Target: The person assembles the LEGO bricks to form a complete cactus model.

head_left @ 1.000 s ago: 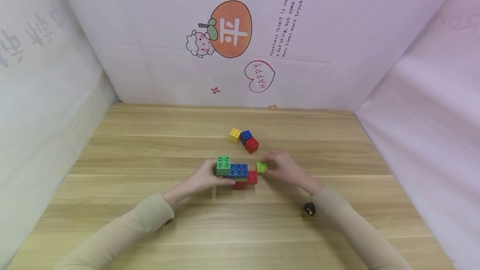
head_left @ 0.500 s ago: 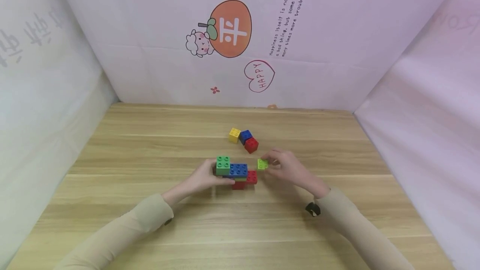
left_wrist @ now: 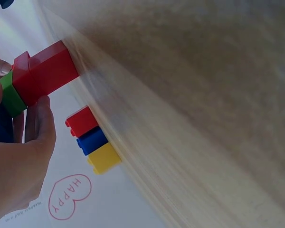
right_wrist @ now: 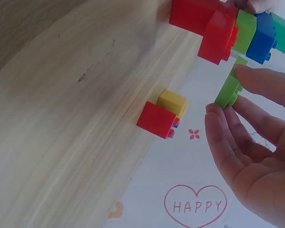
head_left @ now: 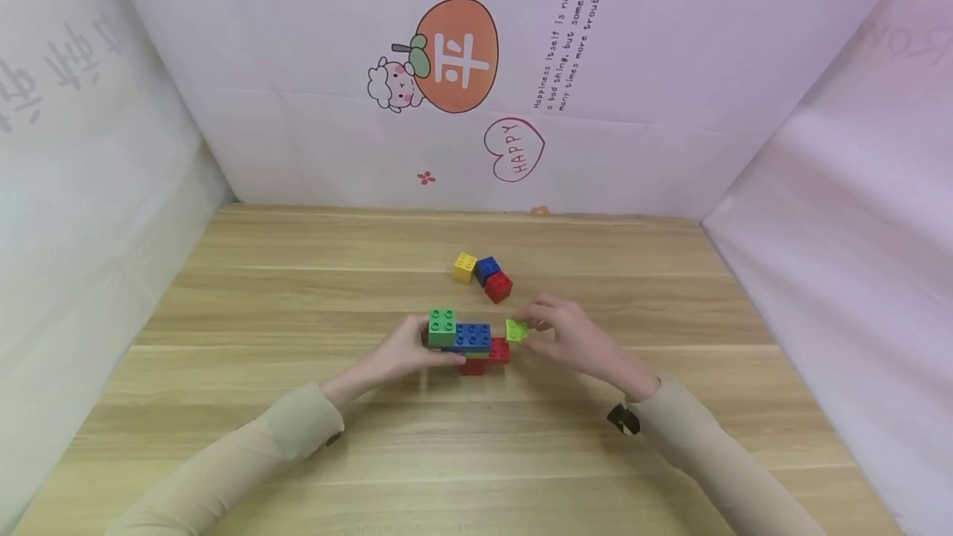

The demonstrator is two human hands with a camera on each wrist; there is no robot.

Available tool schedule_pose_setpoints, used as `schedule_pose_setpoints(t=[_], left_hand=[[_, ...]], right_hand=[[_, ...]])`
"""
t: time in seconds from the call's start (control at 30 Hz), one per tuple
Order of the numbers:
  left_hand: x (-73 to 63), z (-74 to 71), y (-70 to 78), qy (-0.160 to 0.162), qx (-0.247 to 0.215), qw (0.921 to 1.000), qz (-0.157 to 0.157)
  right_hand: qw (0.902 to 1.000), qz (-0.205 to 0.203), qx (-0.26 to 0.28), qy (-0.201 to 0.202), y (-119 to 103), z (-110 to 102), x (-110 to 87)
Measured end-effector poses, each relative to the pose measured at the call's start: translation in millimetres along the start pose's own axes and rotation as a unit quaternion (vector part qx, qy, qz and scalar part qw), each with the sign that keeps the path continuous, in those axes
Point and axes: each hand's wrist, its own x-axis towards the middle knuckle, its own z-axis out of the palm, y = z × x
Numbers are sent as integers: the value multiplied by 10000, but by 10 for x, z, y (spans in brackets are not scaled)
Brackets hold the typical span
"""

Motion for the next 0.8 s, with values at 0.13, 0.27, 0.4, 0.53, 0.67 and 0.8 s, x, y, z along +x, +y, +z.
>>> schedule_pose_setpoints(t=[0.13,0.27,0.4,0.53,0.67,0.8], left_hand=[[7,1,-9,-8,-5,10000,16],[6,2,-5,-5,-50,10000,-34],[7,3,8,-7,-85,9999,-92],[3,-1,15,-8,-73,10000,-57],[1,-1,4,-17,-34,10000,25],[3,3,-8,-20,-39,10000,36]], right_hand=[[9999,-57,78,-60,-47,-4,-12],[9998,-134,81,-122,-75,5,-20],[9996,-139,89,-225,-79,22,-21],[9996,-127,51,-265,-82,37,-16],[9996,-74,37,-287,-91,42,-9],[9993,-44,69,-352,-79,45,-6]])
